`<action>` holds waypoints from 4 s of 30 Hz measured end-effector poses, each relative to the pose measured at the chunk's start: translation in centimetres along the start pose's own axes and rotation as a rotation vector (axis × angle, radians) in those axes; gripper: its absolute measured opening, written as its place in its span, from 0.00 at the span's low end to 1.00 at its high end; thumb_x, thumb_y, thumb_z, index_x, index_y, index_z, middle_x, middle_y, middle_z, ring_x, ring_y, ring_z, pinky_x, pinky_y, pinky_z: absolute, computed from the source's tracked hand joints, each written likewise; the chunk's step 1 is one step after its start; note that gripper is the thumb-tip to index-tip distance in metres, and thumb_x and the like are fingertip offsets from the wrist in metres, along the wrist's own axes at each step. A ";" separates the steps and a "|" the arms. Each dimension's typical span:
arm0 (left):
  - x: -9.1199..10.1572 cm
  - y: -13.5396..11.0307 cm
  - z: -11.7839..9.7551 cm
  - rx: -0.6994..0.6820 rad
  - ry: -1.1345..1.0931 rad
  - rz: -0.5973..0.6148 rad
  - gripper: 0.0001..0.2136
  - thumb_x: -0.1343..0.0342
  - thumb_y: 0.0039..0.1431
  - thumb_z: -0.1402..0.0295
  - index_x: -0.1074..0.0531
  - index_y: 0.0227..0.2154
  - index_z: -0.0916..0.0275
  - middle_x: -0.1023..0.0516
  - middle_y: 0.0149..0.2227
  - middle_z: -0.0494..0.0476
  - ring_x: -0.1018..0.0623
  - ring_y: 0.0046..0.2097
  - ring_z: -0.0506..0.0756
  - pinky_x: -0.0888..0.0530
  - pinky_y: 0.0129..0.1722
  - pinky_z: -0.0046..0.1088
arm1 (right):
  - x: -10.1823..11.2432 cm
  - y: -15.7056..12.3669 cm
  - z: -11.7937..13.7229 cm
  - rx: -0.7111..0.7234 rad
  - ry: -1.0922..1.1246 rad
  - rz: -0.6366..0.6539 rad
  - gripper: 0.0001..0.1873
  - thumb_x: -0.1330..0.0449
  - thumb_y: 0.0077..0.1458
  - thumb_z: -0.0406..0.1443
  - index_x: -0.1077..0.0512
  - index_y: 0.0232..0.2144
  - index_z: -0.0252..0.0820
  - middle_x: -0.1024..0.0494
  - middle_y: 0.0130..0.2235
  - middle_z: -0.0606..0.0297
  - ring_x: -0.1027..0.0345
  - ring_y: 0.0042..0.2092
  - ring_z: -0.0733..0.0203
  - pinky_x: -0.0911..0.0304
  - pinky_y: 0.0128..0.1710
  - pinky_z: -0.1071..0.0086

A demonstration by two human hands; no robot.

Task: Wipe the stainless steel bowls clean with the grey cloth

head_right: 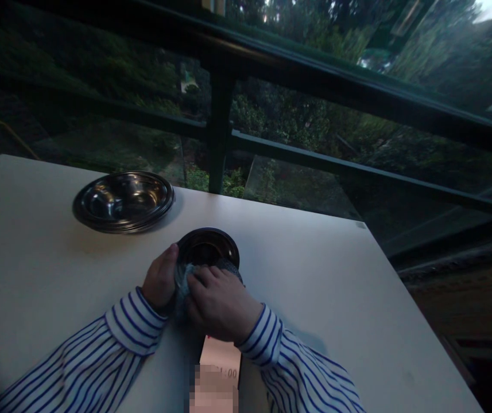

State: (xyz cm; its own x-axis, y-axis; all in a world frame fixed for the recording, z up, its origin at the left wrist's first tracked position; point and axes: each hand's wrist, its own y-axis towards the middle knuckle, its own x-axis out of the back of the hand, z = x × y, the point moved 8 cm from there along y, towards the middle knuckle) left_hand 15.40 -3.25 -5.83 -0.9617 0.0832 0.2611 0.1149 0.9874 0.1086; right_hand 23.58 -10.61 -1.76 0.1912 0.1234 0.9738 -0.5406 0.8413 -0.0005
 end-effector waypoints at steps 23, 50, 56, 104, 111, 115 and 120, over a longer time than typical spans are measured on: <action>-0.2 0.1 0.0 0.028 0.001 0.046 0.20 0.65 0.58 0.56 0.33 0.24 0.62 0.29 0.24 0.56 0.30 0.29 0.54 0.33 0.32 0.31 | -0.1 0.5 -0.8 -0.039 -0.050 0.034 0.13 0.53 0.54 0.38 0.33 0.37 0.38 0.32 0.38 0.59 0.42 0.38 0.58 0.46 0.39 0.63; -0.1 0.5 0.3 0.032 -0.026 0.040 0.23 0.65 0.57 0.55 0.30 0.30 0.67 0.25 0.32 0.62 0.27 0.35 0.56 0.32 0.40 0.33 | -0.4 0.6 0.1 0.007 0.013 -0.057 0.16 0.54 0.55 0.37 0.36 0.44 0.36 0.31 0.41 0.56 0.39 0.40 0.59 0.46 0.39 0.66; -0.2 0.5 0.0 0.014 -0.020 0.053 0.21 0.64 0.58 0.57 0.29 0.31 0.66 0.24 0.33 0.62 0.26 0.37 0.56 0.32 0.41 0.33 | -0.4 0.0 0.2 -0.025 -0.043 -0.064 0.15 0.55 0.55 0.38 0.35 0.40 0.36 0.30 0.39 0.57 0.40 0.40 0.58 0.47 0.39 0.64; -1.2 0.9 0.7 0.018 -0.119 0.127 0.23 0.65 0.56 0.52 0.31 0.31 0.64 0.26 0.31 0.56 0.27 0.35 0.55 0.33 0.39 0.33 | -0.8 -0.6 -0.1 -0.044 0.070 -0.115 0.20 0.54 0.57 0.34 0.43 0.51 0.34 0.31 0.46 0.52 0.39 0.47 0.56 0.43 0.45 0.63; -1.9 0.6 1.3 0.053 -0.219 0.260 0.26 0.64 0.56 0.51 0.29 0.37 0.66 0.23 0.37 0.60 0.26 0.41 0.56 0.33 0.44 0.34 | -0.6 0.2 0.6 -0.020 0.206 -0.191 0.20 0.53 0.56 0.35 0.44 0.51 0.35 0.32 0.48 0.52 0.41 0.51 0.57 0.43 0.46 0.63; -1.2 0.7 0.8 0.048 -0.183 0.179 0.25 0.63 0.56 0.52 0.28 0.34 0.67 0.22 0.35 0.60 0.25 0.39 0.56 0.33 0.43 0.33 | -0.7 -1.1 -0.2 0.005 0.139 -0.079 0.18 0.52 0.56 0.37 0.42 0.49 0.36 0.31 0.47 0.56 0.40 0.50 0.58 0.45 0.48 0.63; -1.1 0.6 -0.1 0.028 -0.172 0.162 0.23 0.62 0.56 0.54 0.27 0.31 0.66 0.22 0.31 0.60 0.25 0.35 0.57 0.31 0.40 0.33 | 0.3 -2.2 -0.9 0.011 -0.002 -0.017 0.18 0.51 0.55 0.38 0.38 0.48 0.38 0.30 0.47 0.57 0.40 0.49 0.56 0.48 0.49 0.61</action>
State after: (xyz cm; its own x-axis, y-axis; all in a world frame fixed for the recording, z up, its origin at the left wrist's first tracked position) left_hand 16.57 -2.81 -5.93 -0.9598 0.2600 0.1053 0.2663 0.9625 0.0512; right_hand 25.56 -11.90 -1.71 0.1987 0.1080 0.9741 -0.5466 0.8372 0.0187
